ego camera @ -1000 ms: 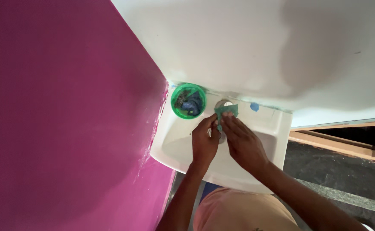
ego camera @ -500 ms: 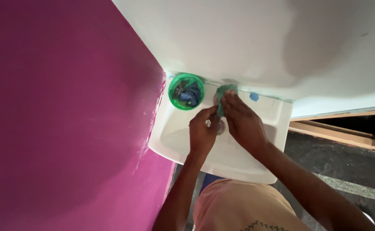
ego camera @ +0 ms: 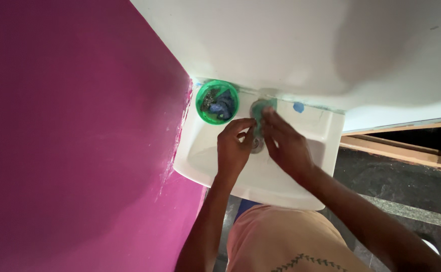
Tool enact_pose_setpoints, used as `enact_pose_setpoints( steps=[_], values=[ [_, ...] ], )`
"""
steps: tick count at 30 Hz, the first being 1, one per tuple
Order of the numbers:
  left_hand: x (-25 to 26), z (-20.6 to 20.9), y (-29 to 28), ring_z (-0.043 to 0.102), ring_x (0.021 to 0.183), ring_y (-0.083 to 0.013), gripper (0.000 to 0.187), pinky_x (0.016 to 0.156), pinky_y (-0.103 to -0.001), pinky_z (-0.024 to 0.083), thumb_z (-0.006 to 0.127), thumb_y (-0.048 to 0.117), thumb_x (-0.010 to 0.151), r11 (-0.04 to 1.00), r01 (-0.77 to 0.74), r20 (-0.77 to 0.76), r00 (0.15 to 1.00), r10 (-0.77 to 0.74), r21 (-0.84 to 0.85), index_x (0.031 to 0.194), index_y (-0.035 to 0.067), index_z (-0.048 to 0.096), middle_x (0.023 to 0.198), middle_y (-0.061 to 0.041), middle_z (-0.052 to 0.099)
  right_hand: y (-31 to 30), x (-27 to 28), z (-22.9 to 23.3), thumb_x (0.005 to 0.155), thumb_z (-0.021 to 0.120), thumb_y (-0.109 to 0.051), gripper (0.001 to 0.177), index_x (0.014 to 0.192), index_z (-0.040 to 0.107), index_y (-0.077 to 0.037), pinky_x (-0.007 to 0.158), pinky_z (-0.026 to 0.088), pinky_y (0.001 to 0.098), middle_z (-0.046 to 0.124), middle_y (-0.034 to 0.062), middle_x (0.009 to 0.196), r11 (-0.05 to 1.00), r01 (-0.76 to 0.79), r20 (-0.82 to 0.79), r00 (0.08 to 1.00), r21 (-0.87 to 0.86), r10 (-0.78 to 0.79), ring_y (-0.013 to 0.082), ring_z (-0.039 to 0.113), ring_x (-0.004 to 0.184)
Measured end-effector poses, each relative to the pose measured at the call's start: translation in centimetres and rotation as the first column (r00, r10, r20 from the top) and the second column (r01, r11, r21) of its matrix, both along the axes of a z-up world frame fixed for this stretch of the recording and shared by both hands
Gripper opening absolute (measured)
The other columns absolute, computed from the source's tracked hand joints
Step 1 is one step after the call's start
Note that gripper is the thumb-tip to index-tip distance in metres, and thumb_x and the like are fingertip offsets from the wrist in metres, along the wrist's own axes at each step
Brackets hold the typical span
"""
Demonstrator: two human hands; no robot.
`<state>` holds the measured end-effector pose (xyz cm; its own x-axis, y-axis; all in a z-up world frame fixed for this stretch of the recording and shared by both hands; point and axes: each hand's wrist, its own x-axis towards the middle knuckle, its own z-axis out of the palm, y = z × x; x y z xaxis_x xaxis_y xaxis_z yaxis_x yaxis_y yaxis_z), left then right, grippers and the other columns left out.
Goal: The person cleans a small sink and its faucet using a sponge and a green bowl containing cleaning solution.
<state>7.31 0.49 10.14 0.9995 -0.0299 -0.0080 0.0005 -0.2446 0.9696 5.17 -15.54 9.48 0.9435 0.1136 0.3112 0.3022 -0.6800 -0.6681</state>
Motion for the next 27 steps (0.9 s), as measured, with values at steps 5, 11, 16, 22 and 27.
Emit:
enact_pose_setpoints(
  steps=[5,11,16,22,27],
  values=[
    [0.2,0.0,0.0,0.076,0.097,-0.0190,0.018,0.082,-0.031,0.063,0.070,0.003,0.093,1.000,-0.010,-0.024,1.000,0.010,-0.002,0.111,0.003,0.075,0.111,-0.009,0.076,0.3,0.7,-0.2,0.097,0.070,-0.004,0.026,0.123,0.073,-0.002,0.104,0.056,0.0378,0.065,0.0145,0.141,0.988,0.096,-0.037,0.995,0.121,-0.093,0.0296,0.062,0.134],
    [0.3,0.2,-0.2,0.077,0.096,-0.0188,0.019,0.082,-0.031,0.063,0.072,0.002,0.092,1.000,-0.028,-0.072,0.997,0.028,-0.003,0.110,0.002,0.075,0.110,-0.009,0.077,1.5,1.0,-0.9,0.098,0.067,-0.006,0.029,0.127,0.067,0.001,0.093,0.062,0.0305,0.063,0.0106,0.145,0.817,0.311,-0.252,0.945,0.486,-0.209,0.0200,0.072,0.116],
    [0.4,0.1,0.0,0.077,0.096,-0.0188,0.019,0.081,-0.030,0.064,0.071,0.002,0.092,1.000,-0.017,-0.055,0.998,0.018,0.011,0.110,0.003,0.076,0.110,-0.009,0.077,3.1,-1.2,-3.0,0.098,0.074,-0.005,0.032,0.128,0.068,0.005,0.086,0.060,0.0294,0.076,0.0148,0.116,0.530,0.549,-0.508,0.828,0.646,-0.238,0.0176,0.071,0.104],
    [0.6,0.6,0.2,0.079,0.097,-0.0204,0.027,0.079,-0.032,0.063,0.073,0.004,0.091,0.999,-0.017,-0.223,0.975,0.007,-0.041,0.118,0.002,0.071,0.108,-0.011,0.079,2.0,1.3,-1.9,0.097,0.073,-0.014,0.042,0.132,0.062,0.005,0.089,0.059,0.0299,0.073,0.0115,0.105,0.270,0.597,-0.615,0.788,0.755,-0.024,0.0145,0.069,0.094],
    [0.8,0.4,0.5,0.079,0.102,-0.0217,0.031,0.087,-0.031,0.064,0.071,0.001,0.090,0.999,-0.007,-0.168,0.986,-0.002,-0.053,0.121,0.000,0.070,0.110,-0.012,0.079,1.9,0.8,-1.4,0.093,0.075,-0.019,0.036,0.117,0.060,0.003,0.085,0.060,0.0311,0.073,0.0092,0.103,0.312,0.646,-0.688,0.725,0.697,0.034,0.0152,0.070,0.091]
  ],
)
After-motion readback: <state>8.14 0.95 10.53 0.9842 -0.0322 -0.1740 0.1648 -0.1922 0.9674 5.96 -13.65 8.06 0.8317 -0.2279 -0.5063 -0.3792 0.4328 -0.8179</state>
